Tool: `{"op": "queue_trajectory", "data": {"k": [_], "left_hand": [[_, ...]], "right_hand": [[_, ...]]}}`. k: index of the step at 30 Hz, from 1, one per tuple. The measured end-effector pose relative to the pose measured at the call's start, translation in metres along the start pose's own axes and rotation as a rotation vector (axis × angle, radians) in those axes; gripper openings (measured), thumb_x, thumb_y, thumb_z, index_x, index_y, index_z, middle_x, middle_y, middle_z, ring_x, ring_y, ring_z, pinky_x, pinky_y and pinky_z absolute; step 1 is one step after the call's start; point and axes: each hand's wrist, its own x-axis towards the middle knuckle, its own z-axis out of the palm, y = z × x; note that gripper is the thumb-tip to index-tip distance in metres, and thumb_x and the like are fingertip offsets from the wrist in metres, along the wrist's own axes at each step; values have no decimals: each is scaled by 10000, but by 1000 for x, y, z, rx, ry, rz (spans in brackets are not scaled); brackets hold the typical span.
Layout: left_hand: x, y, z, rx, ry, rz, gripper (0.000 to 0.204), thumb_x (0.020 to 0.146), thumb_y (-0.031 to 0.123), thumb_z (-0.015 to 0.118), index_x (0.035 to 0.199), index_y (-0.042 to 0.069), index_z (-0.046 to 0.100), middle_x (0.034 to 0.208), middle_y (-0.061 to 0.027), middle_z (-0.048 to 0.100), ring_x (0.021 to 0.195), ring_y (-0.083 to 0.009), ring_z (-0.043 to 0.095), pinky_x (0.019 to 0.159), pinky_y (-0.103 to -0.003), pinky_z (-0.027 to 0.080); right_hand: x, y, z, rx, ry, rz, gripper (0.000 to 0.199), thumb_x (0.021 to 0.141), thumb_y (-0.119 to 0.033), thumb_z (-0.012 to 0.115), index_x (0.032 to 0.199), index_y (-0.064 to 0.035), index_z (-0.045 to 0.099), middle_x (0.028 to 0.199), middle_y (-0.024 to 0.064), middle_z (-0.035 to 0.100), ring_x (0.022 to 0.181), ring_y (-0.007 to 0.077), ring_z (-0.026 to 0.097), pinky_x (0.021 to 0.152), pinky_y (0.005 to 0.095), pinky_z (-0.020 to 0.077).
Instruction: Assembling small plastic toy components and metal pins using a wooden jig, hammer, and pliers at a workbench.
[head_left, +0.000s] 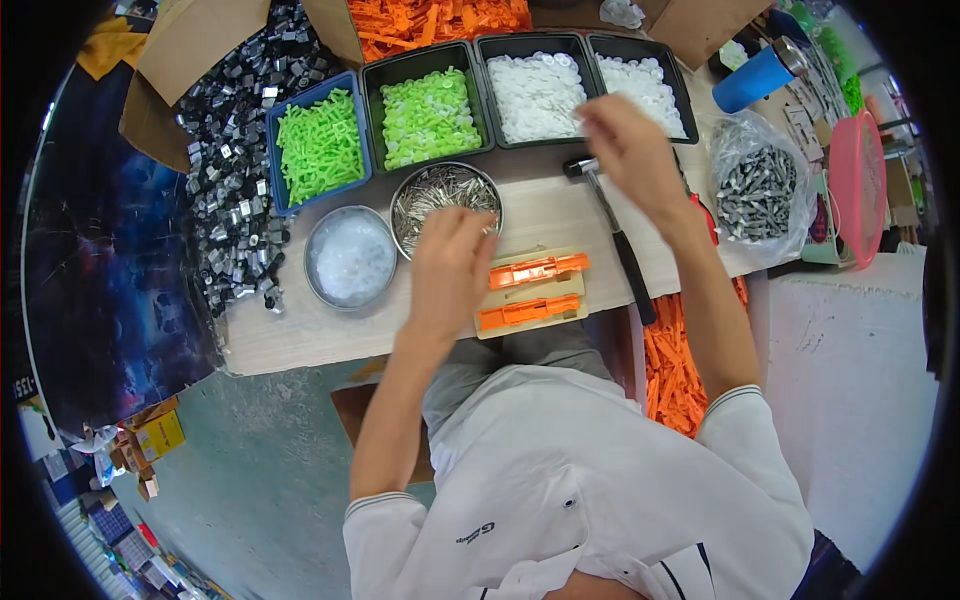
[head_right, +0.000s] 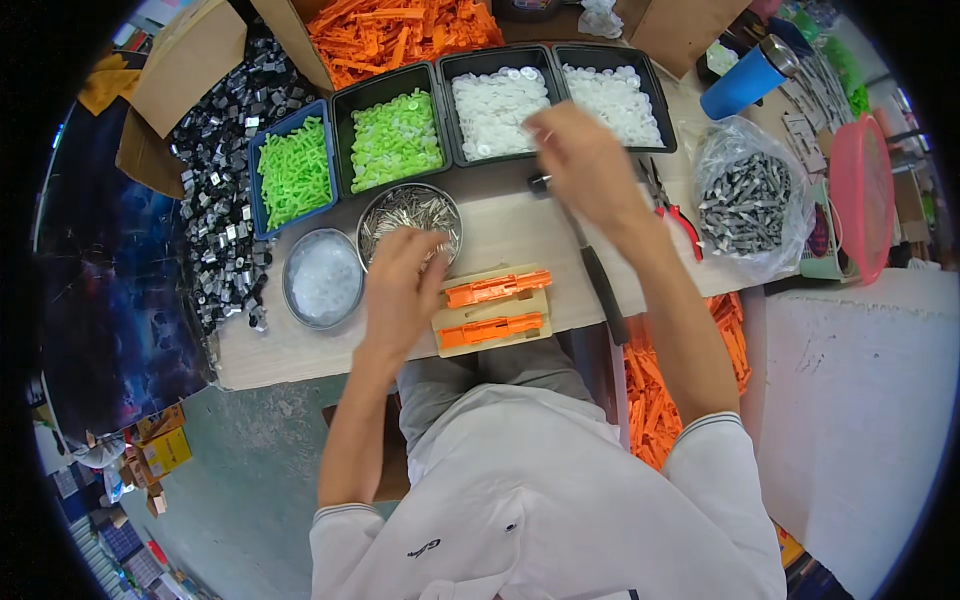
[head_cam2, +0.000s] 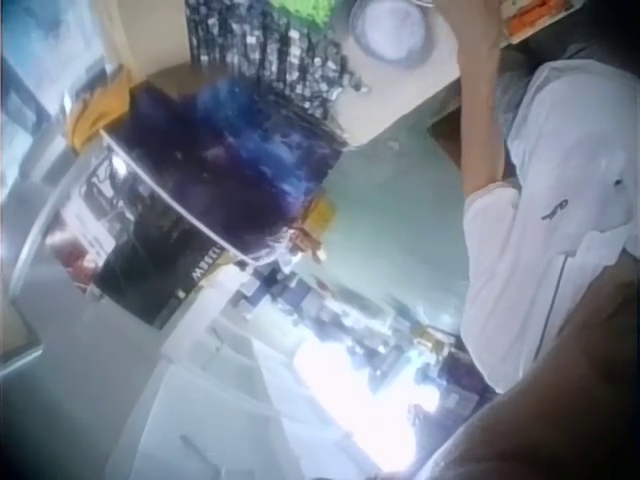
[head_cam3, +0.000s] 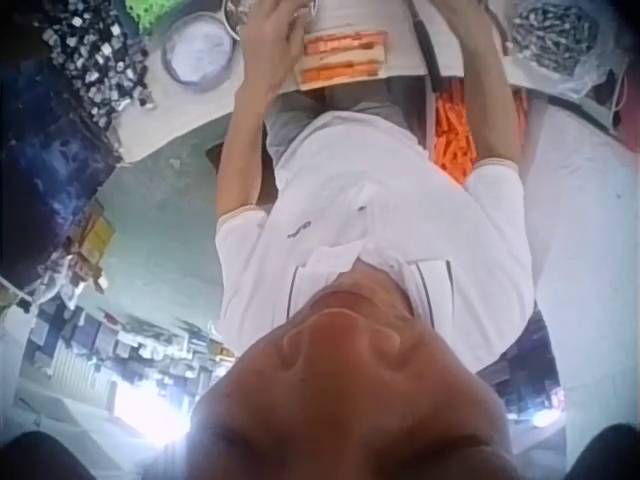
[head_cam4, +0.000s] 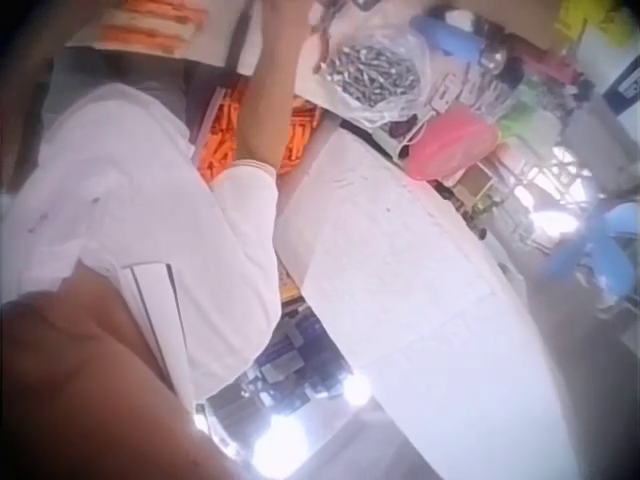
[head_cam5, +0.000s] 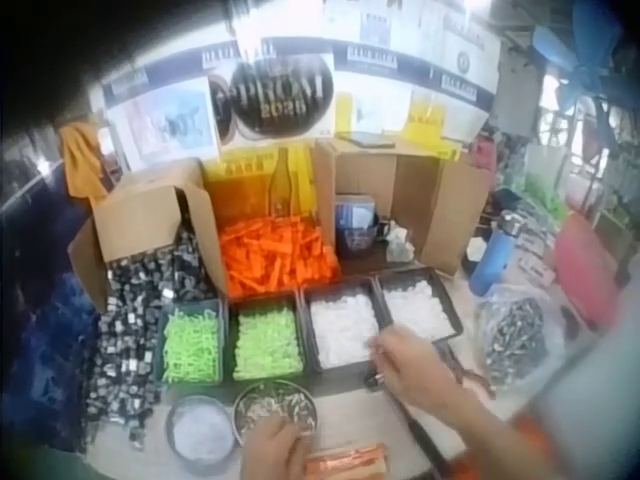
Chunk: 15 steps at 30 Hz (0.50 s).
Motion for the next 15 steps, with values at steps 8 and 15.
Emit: {"op": "queue_trajectory", "data": {"k": [8,15], "left_hand": [[-92,28,9,-168,254,-257,241,906,-76,568,1139,-54,622,1110,-210,633,1026,-366,619,895,-422,504],[-110,13,10,-131,190,-152,374,910,-30,584,1279,-78,550,1324,-243,575,1238,-419,553,1044,-465,449]], "right_hand": [[-96,-63,26,47,-419,-43,197,785,0,692,977,-41,666,938,102,622,899,301,607,762,400,514],[-105,-69,52,-39,-285,-183,255,700,-4,701,951,-48,689,896,77,609,846,264,594,728,374,520]]}}
